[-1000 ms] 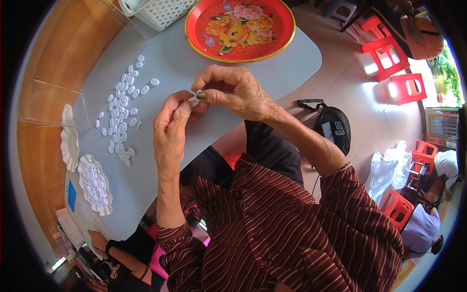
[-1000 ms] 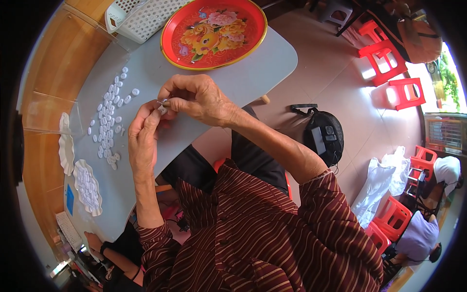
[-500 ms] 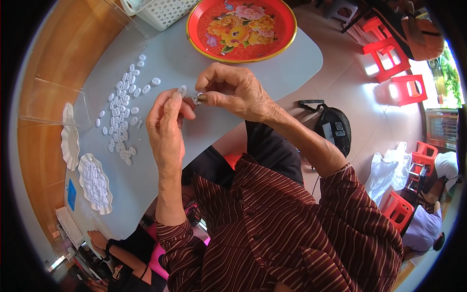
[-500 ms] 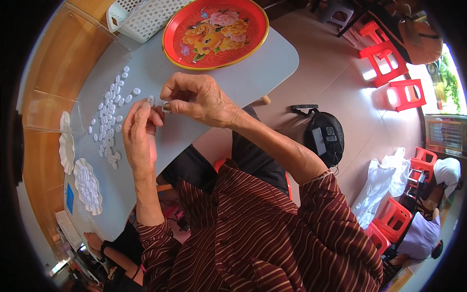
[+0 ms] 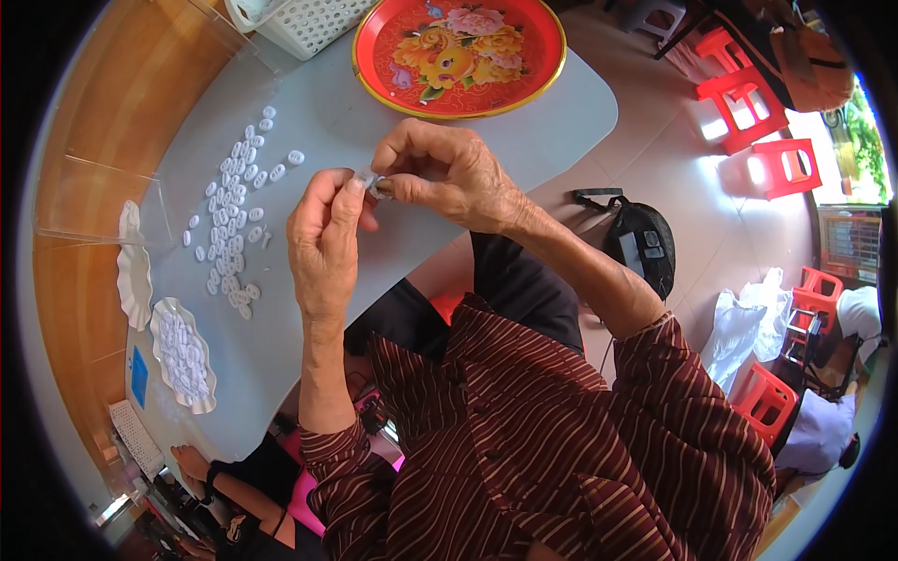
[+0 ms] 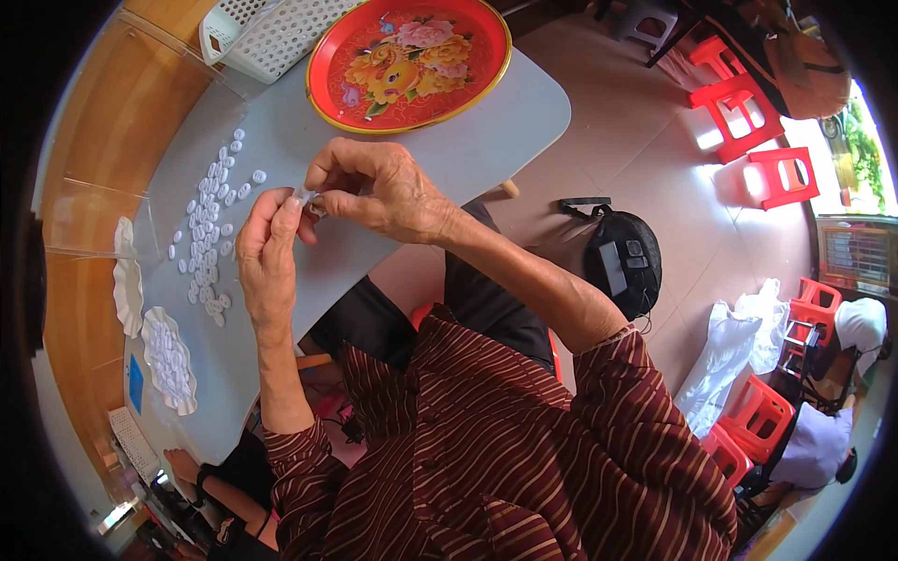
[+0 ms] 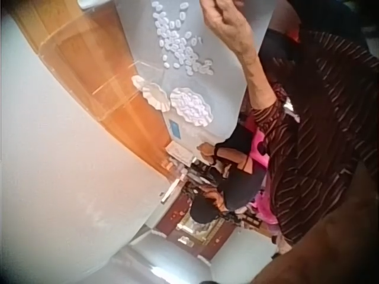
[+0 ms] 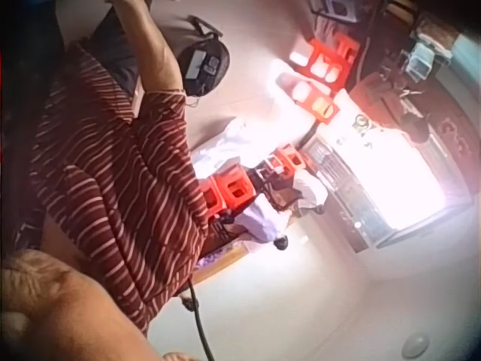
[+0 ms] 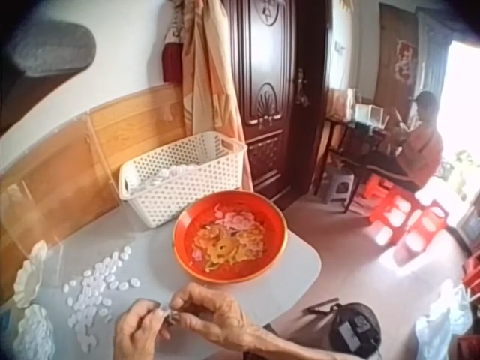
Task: Assembling small white plastic components by hand at a workbench.
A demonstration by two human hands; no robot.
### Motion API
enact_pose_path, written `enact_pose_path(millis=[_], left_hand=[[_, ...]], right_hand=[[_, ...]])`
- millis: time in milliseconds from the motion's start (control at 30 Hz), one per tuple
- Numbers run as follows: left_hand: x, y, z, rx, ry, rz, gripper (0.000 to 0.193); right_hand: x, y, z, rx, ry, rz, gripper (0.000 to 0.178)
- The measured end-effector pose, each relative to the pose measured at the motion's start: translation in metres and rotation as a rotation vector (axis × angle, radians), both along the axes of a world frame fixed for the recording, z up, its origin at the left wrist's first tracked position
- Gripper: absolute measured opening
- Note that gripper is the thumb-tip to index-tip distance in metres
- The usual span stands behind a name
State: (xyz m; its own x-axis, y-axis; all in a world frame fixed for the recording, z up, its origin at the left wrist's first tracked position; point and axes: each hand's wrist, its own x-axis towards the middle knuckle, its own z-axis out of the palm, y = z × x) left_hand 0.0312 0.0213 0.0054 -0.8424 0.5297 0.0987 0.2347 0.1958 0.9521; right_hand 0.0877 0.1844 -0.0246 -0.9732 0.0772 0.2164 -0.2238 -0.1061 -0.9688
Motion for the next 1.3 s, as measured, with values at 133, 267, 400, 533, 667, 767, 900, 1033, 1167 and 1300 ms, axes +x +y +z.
enact_pose_path(millis=[133,267,400,533,667,767,900,1033,1167,1300], left_hand=[[-0.002,-0.002,0.008,-0.125,0.091,-0.088,0.025],[-0.004,-0.002,0.012,-0.19,0.076,-0.13,0.03],[-0.005,0.003,-0.002,-0.13,0.066,-0.103,0.031],[-0.006,0.003,-0.002,-0.113,0.04,-0.053,0.033],[-0.003,0.001,-0.004,-0.067,0.029,-0.049,0.032],[-0.001,0.002,-0.008,-0.049,0.031,-0.05,0.031],[-0.004,-0.002,-0.013,-0.139,0.061,-0.08,0.032],[-0.004,-0.002,-0.018,-0.136,0.102,-0.093,0.031],[-0.001,-0.005,-0.018,-0.145,0.1,-0.106,0.032],[0.001,-0.004,-0.018,-0.141,0.143,-0.117,0.032]], right_hand=[[-0.001,-0.002,0.001,-0.019,0.018,0.013,0.016],[-0.002,-0.002,0.0,0.019,0.032,-0.002,0.018],[-0.002,0.0,-0.004,-0.059,0.02,0.01,0.025],[-0.001,-0.002,0.0,0.036,0.054,0.013,0.033],[-0.001,-0.005,0.005,0.153,0.085,-0.008,0.036],[0.0,-0.006,0.006,0.22,0.073,-0.036,0.037],[0.001,-0.006,0.004,0.254,0.105,-0.043,0.032],[0.003,-0.009,0.005,0.352,0.153,-0.076,0.025],[0.004,-0.01,0.005,0.375,0.166,-0.065,0.024],[0.005,-0.009,0.003,0.378,0.208,-0.067,0.025]])
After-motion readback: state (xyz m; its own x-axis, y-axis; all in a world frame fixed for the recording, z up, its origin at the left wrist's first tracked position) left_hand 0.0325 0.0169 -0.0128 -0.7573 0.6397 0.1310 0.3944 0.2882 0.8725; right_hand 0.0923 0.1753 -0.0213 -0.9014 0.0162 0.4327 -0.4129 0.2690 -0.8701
